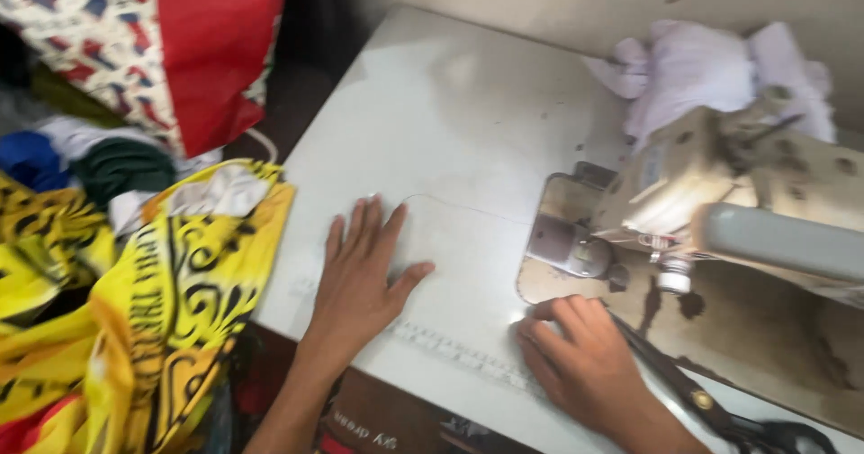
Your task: Trimming excess threads from a colorful garment using small snips at a sewing station.
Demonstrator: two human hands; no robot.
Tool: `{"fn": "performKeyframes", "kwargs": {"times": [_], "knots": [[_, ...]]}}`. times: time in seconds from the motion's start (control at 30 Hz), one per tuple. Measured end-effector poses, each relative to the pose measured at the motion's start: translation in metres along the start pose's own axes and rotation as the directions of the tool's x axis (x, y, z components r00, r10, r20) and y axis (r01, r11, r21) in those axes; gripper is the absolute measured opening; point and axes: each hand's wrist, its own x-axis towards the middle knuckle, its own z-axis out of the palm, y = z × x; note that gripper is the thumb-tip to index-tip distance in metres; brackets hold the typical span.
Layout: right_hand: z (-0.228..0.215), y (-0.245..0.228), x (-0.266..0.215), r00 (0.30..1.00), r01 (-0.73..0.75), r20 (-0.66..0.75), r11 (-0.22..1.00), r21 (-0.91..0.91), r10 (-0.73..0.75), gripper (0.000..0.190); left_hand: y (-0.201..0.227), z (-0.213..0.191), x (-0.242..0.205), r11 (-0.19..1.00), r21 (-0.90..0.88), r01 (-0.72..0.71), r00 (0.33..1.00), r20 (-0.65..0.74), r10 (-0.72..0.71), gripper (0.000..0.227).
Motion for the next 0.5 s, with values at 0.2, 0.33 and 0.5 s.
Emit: {"fn": "performKeyframes", "kwargs": {"times": [0.2,0.33,0.5], "knots": [[0.0017,-0.0040,-0.0030,0.999,-0.044,0.025,0.998,-0.044,0.045,0.012,-0.0067,0.0121,-0.0033,0.987,0.160,-0.022,1.000,0.020,0.019,0.081],[0.0003,-0.0042,-0.0036,0.996,-0.078,0.044,0.993,-0.086,0.082,0.019,-0.0068,0.0136,-0.0041,0.985,0.171,-0.024,1.000,0.009,0.023,0.080],[-0.0020,-0.0064,-0.0016,0.991,-0.121,0.046,0.987,-0.101,0.127,0.022,-0.0050,0.0095,-0.0038,0.987,0.159,-0.007,0.998,0.061,-0.002,0.082]]}}
